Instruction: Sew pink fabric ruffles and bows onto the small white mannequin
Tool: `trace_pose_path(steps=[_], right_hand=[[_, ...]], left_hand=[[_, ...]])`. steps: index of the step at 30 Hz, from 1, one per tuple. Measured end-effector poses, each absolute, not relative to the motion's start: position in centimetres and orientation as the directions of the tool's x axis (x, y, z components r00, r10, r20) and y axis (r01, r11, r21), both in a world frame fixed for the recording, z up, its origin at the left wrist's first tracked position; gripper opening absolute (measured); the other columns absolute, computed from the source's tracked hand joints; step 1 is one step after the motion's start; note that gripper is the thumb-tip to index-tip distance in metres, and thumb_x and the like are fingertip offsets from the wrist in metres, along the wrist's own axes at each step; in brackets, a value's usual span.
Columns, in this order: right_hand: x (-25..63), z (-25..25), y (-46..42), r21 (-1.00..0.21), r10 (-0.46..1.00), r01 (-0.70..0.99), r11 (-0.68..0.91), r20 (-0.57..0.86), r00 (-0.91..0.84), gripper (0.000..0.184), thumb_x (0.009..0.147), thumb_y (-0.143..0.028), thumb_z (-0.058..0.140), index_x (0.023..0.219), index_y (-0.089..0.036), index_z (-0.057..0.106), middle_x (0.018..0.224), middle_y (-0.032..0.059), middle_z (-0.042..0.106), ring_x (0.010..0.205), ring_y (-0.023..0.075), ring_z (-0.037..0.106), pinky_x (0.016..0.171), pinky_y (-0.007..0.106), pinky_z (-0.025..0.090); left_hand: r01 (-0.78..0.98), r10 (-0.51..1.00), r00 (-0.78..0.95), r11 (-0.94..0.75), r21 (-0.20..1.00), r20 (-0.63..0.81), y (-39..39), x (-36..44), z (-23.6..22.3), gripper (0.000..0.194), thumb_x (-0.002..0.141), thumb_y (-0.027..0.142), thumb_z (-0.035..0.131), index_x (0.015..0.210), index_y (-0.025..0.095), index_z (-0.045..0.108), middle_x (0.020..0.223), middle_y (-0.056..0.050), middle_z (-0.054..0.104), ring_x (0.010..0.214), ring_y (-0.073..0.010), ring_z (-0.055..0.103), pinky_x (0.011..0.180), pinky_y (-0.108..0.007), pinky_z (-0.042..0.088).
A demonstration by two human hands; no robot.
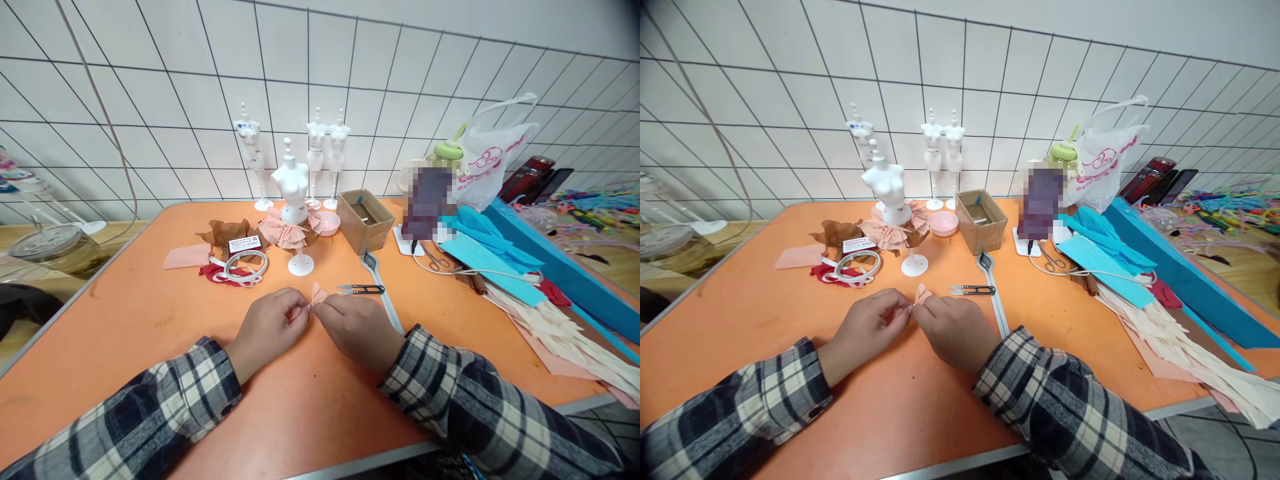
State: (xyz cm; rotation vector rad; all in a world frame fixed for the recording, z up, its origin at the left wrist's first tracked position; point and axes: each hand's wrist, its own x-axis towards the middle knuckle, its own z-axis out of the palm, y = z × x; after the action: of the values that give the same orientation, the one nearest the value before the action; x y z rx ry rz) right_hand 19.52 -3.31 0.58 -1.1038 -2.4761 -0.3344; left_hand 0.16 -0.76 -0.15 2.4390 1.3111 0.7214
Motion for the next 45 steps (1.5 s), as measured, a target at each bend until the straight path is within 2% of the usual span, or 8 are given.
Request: trace_pose_path(steps=[6, 10, 14, 19, 29, 34, 38, 45], right_hand=[[19.4, 0.1, -3.5, -0.437, 0.824, 0.700, 0.565, 0.342, -0.452, 0.042, 0.092, -0.023, 0.048, 0.134, -0.023, 0.050, 0.102, 0.0070, 0.070, 0.077, 0.0171, 0.063, 0.062, 0.029, 0.042], [18.6, -0.2, -3.4, -0.957, 0.958, 0.267, 0.111, 0.032, -0.285, 0.048, 0.087, -0.028, 0.056, 0.134, -0.027, 0.049, 0.107, 0.0052, 0.070, 0.062, 0.0112, 0.062, 0.062, 0.028, 0.051], [18.2, -0.2, -3.2, -0.888, 0.898, -0.267, -0.375, -0.277, -0.341, 0.044, 0.081, -0.037, 0.065, 0.122, -0.024, 0.056, 0.106, 0.0051, 0.069, 0.052, 0.0060, 0.057, 0.050, 0.022, 0.052], [18.2, -0.4, -3.1, -0.745, 0.814, -0.402, -0.533, -0.321, -0.485, 0.037, 0.077, -0.036, 0.072, 0.109, -0.021, 0.064, 0.098, 0.0034, 0.068, 0.054, 0.0041, 0.057, 0.051, 0.018, 0.053], [19.2, -0.6, -1.9, -0.890, 0.836, -0.112, -0.442, -0.364, -0.410, 0.026, 0.065, -0.034, 0.077, 0.083, -0.017, 0.067, 0.065, -0.0018, 0.061, 0.053, 0.0101, 0.057, 0.046, 0.022, 0.047], [19.8, -0.3, -1.7, -0.943, 0.941, 0.316, 0.107, -0.007, -0.339, 0.007, 0.076, -0.018, 0.065, 0.077, -0.018, 0.072, 0.071, 0.0013, 0.067, 0.063, 0.0124, 0.059, 0.061, 0.026, 0.047], [20.1, -0.4, -1.6, -0.737, 0.842, 0.443, 0.510, 0.323, -0.432, 0.015, 0.080, -0.010, 0.062, 0.081, -0.019, 0.073, 0.079, 0.0028, 0.071, 0.074, 0.0127, 0.061, 0.071, 0.024, 0.045], [20.7, -0.7, -1.3, -0.598, 0.756, 0.488, 0.636, 0.357, -0.548, 0.010, 0.084, -0.016, 0.062, 0.079, -0.019, 0.070, 0.076, 0.0007, 0.070, 0.074, 0.0130, 0.061, 0.067, 0.023, 0.042]], left_hand=[[0.436, 0.971, 0.159, -0.230, 0.870, 0.178, -0.4, 0.6, -0.1, 0.023, 0.085, 0.035, 0.054, 0.075, 0.016, 0.061, 0.058, 0.003, 0.056, 0.054, -0.0119, 0.051, 0.051, -0.021, 0.040], [0.394, 0.969, 0.105, -0.247, 0.885, 0.224, -0.2, 0.4, 0.3, 0.022, 0.084, 0.036, 0.058, 0.077, 0.016, 0.064, 0.063, 0.002, 0.061, 0.059, -0.0130, 0.055, 0.057, -0.022, 0.043], [0.408, 0.952, 0.121, -0.307, 0.860, 0.282, -0.4, 0.2, -0.1, 0.022, 0.085, 0.036, 0.058, 0.078, 0.016, 0.065, 0.068, 0.000, 0.064, 0.062, -0.0132, 0.056, 0.059, -0.023, 0.044], [0.421, 0.945, 0.161, -0.328, 0.846, 0.286, -0.7, 0.4, -0.3, 0.022, 0.088, 0.035, 0.055, 0.082, 0.017, 0.066, 0.075, -0.003, 0.069, 0.066, -0.0151, 0.061, 0.062, -0.025, 0.047], [0.281, 0.473, 0.662, -0.875, 0.393, 0.581, 0.0, -1.4, 0.2, 0.021, 0.092, 0.015, 0.049, 0.099, 0.023, 0.067, 0.090, -0.005, 0.073, 0.087, -0.0163, 0.066, 0.083, -0.031, 0.049], [0.337, 0.272, 0.798, -0.941, -0.024, 0.538, 0.8, -2.9, 0.5, 0.022, 0.090, 0.015, 0.053, 0.103, 0.027, 0.066, 0.098, -0.001, 0.075, 0.091, -0.0168, 0.066, 0.094, -0.036, 0.041], [0.310, 0.261, 0.841, -0.951, -0.026, 0.473, 0.7, -2.6, 0.8, 0.025, 0.092, 0.014, 0.047, 0.102, 0.027, 0.066, 0.095, 0.001, 0.075, 0.085, -0.0135, 0.066, 0.098, -0.034, 0.039], [0.257, 0.260, 0.877, -0.964, 0.061, 0.404, 0.3, -1.8, 0.8, 0.020, 0.091, 0.016, 0.047, 0.098, 0.023, 0.064, 0.088, -0.002, 0.073, 0.084, -0.0150, 0.065, 0.097, -0.034, 0.040]])
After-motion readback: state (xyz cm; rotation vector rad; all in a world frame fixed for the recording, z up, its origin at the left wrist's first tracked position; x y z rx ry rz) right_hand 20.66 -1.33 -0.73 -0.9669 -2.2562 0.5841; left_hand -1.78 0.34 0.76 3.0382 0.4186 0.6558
